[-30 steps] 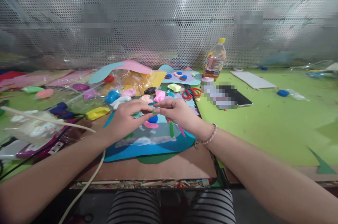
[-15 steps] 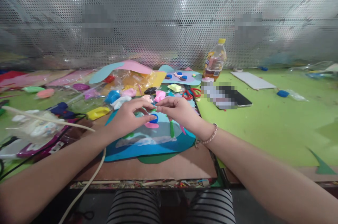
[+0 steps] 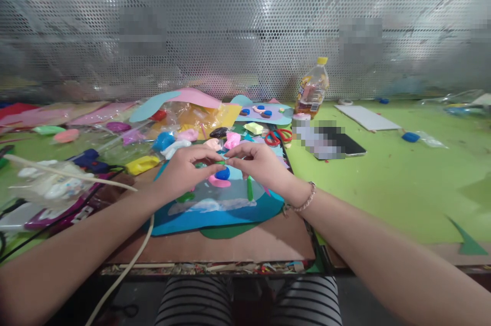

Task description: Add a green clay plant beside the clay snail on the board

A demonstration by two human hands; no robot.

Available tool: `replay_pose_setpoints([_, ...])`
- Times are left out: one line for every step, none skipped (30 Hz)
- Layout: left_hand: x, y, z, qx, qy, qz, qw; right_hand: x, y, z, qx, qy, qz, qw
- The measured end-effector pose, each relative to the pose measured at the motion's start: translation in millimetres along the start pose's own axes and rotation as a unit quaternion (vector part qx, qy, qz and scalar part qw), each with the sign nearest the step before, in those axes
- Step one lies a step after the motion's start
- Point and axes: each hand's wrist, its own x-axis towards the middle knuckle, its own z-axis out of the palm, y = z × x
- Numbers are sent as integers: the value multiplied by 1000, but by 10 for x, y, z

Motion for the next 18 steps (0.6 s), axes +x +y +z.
replay_pose_setpoints([0, 5, -1, 5, 4, 3, 1000, -2, -4, -5, -1, 0, -4, 1000])
replay_pose_setpoints([2, 8, -1, 9, 9, 7, 1000, -5, -9, -10, -1, -1, -8, 1000])
replay_pose_setpoints([3, 8, 0, 12, 15, 11, 1000, -7, -14, -15, 1, -2, -11, 1000])
replay_pose_setpoints([5, 5, 1, 15, 20, 17, 1000, -9, -18, -19, 4, -4, -13, 1000])
replay_pose_setpoints([6, -1, 3, 16, 25, 24, 999, -11, -22, -22, 7, -6, -14, 1000])
replay_pose_setpoints([7, -11, 6, 18, 29, 30, 999, -12, -23, -24, 10, -8, -14, 1000])
replay_pose_setpoints([7, -23, 8, 20, 31, 37, 999, -12, -25, -24, 12, -8, -15, 1000])
replay_pose_setpoints([6, -37, 11, 22, 33, 42, 998, -11, -26, -24, 13, -9, -16, 1000])
replay_pose_setpoints([3, -52, 13, 25, 35, 46, 998, -10, -27, -22, 14, -8, -16, 1000])
replay_pose_setpoints([0, -65, 15, 27, 38, 49, 998, -9, -30, -20, 14, -8, -16, 1000])
replay_pose_setpoints([-3, -75, 16, 29, 41, 52, 997, -7, -33, -18, 13, -7, -15, 1000])
replay_pose_setpoints([-6, -81, 16, 30, 43, 57, 997, -6, -38, -16, 14, -6, -13, 1000])
replay_pose_setpoints([-9, -83, 15, 31, 44, 62, 997, -4, -42, -15, 14, -5, -11, 1000])
replay_pose_setpoints([-11, -81, 14, 33, 44, 68, 996, -3, -45, -15, 15, -3, -8, 1000])
replay_pose_setpoints([-13, -75, 13, 34, 46, 79, 995, -2, -47, -15, 18, -2, -4, 1000])
replay_pose_setpoints([-14, -69, 11, 37, 49, 91, 994, -2, -47, -16, 21, -2, -1, 1000])
replay_pose_setpoints([-15, -61, 10, 39, 52, 103, 993, -1, -45, -18, 25, -4, 2, 1000])
replay_pose_setpoints([-15, -54, 8, 40, 57, 112, 991, -2, -43, -20, 30, -7, 3, 1000])
